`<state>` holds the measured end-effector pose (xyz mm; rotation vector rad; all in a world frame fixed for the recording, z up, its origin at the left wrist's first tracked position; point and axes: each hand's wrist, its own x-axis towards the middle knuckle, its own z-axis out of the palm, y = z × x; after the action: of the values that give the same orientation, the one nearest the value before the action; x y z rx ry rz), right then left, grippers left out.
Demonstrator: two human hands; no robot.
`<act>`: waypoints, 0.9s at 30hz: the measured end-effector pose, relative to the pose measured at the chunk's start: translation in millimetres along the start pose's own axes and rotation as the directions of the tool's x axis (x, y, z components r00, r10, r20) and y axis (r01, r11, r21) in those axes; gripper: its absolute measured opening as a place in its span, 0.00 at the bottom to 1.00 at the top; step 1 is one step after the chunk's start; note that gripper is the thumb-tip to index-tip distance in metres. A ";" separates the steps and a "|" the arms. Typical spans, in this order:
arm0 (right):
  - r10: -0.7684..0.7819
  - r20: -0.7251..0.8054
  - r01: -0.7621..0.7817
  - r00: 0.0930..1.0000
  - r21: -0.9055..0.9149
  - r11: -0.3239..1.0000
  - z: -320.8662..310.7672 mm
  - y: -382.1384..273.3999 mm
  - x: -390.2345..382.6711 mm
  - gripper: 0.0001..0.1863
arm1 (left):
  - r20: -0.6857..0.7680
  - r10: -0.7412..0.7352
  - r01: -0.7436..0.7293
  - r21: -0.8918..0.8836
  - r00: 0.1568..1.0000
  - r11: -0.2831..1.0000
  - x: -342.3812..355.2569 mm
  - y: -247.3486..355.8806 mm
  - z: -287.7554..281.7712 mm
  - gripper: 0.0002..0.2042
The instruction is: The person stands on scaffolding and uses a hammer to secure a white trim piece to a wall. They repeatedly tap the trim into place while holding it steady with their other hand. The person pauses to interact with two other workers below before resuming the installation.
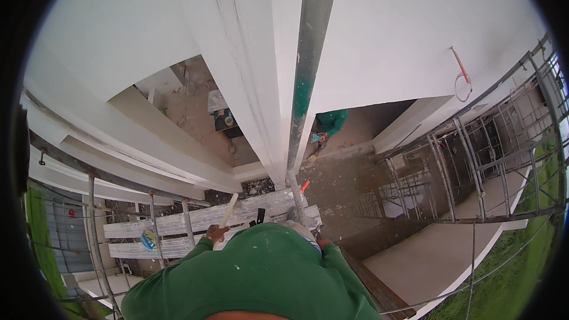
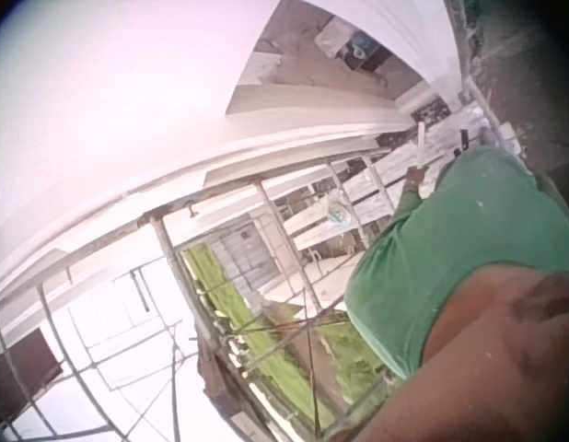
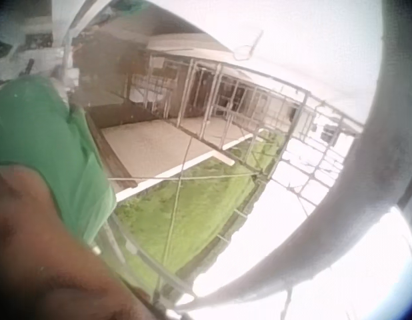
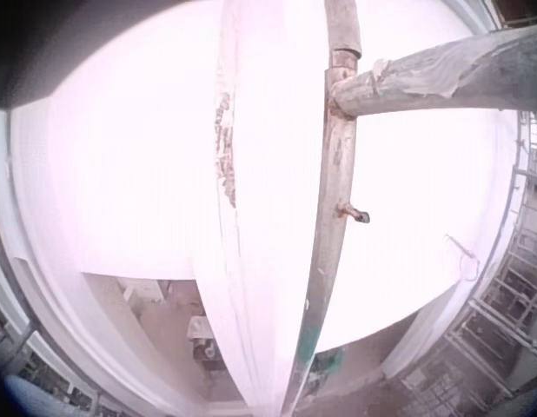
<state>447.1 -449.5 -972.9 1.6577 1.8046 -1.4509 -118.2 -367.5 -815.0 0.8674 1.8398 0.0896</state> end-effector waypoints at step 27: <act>0.782 -0.046 -0.531 0.622 0.709 0.464 151.3 -248.6 -18.9 0.35 | 0.582 0.661 -0.689 0.223 -0.473 -0.690 -136.6 504.4 -78.4 0.15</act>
<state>176.4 -538.9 -911.3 2.7171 0.4827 -1.4593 103.2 -53.4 -452.3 2.9360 -0.0220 0.6141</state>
